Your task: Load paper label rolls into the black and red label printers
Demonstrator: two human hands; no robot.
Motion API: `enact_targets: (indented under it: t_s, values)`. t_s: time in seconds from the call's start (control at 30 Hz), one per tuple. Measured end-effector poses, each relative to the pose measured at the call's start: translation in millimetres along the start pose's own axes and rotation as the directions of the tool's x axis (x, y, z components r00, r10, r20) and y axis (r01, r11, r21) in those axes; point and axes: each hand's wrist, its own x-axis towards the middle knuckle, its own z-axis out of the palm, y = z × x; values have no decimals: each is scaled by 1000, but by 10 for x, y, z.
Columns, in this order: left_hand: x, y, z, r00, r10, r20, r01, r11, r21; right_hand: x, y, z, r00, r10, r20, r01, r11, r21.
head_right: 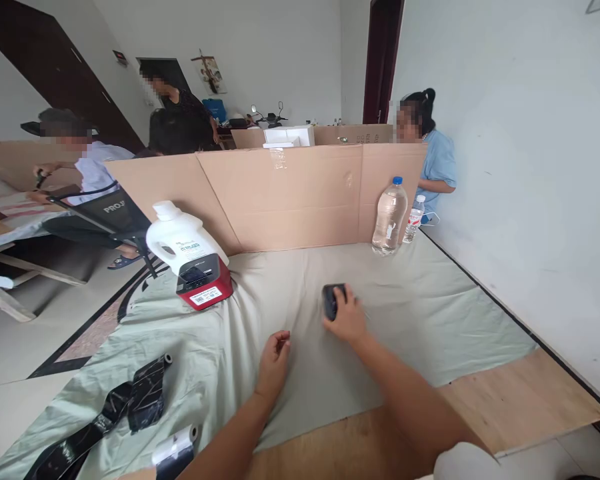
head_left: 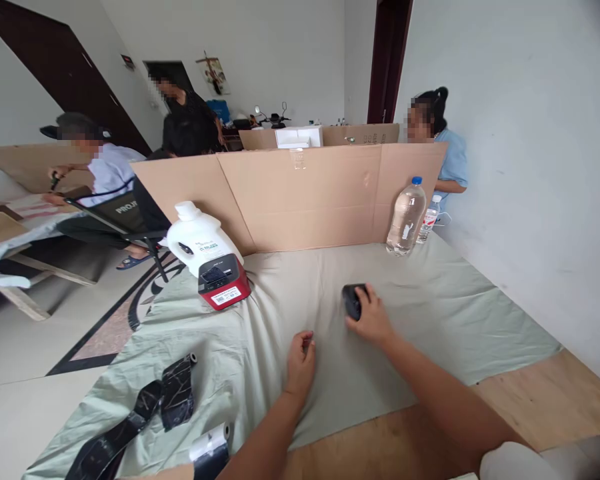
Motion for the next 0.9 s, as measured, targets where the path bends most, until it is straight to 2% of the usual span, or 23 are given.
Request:
enact_targets:
  t_s: [0.13,0.23,0.33,0.4,0.47,0.5,0.53,0.57,0.63,0.67,0.7,0.73,0.77,0.8,0.83,0.87,0.9]
  values:
    - [-5,76,22,988,84,128,-104,982,160,704,767,-240,963,240,-120,-254,959,-122]
    - [24,133,33,973,93,209,-149,951,270,1017,1215,-313,943,319,-98,-332,923,-192]
    - [14,206,50,965,71,253,-161,921,354,1081,1437,-264,938,340,-62,-344,904,-252]
    - [-41,277,51,952,51,301,-179,893,413,1042,1471,-208,939,335,-76,-342,895,-287]
    - [-110,359,13,922,20,386,-213,859,466,1006,1445,-168,934,347,-91,-357,876,-324]
    - [-133,398,-29,890,-3,455,-237,851,469,1006,1412,-154,927,364,-89,-372,862,-344]
    - [-138,433,-90,838,-29,544,-259,858,444,1024,1363,-140,919,386,-80,-388,847,-364]
    - [-117,460,-173,763,-55,644,-263,884,387,1060,1290,-121,914,400,-65,-393,837,-381]
    - [22,482,-405,599,-86,796,-156,963,221,1167,1047,-49,930,369,-11,-342,850,-401]
    - [141,476,-551,578,-90,811,-55,987,149,1224,865,9,950,312,35,-273,878,-394]
    - [291,459,-710,624,-101,775,52,995,88,1271,642,81,968,233,97,-183,913,-366]
    - [464,433,-880,732,-131,668,143,989,37,1305,381,164,976,145,163,-87,944,-319]
    - [654,402,-1054,867,-163,471,188,982,-6,1324,90,254,967,40,251,18,973,-228]
    - [851,368,-1227,956,-191,223,206,977,-47,1328,-221,349,945,-46,325,86,990,-109]
    - [1043,334,-1393,975,-219,-26,215,972,-95,1321,-539,444,921,-118,371,117,993,25]
    - [1224,301,-1548,938,-257,-232,228,963,-142,1308,-853,540,895,-191,404,132,976,171]
    - [1385,269,-1687,890,-285,-355,233,955,-184,1294,-1152,636,870,-248,425,117,944,310]
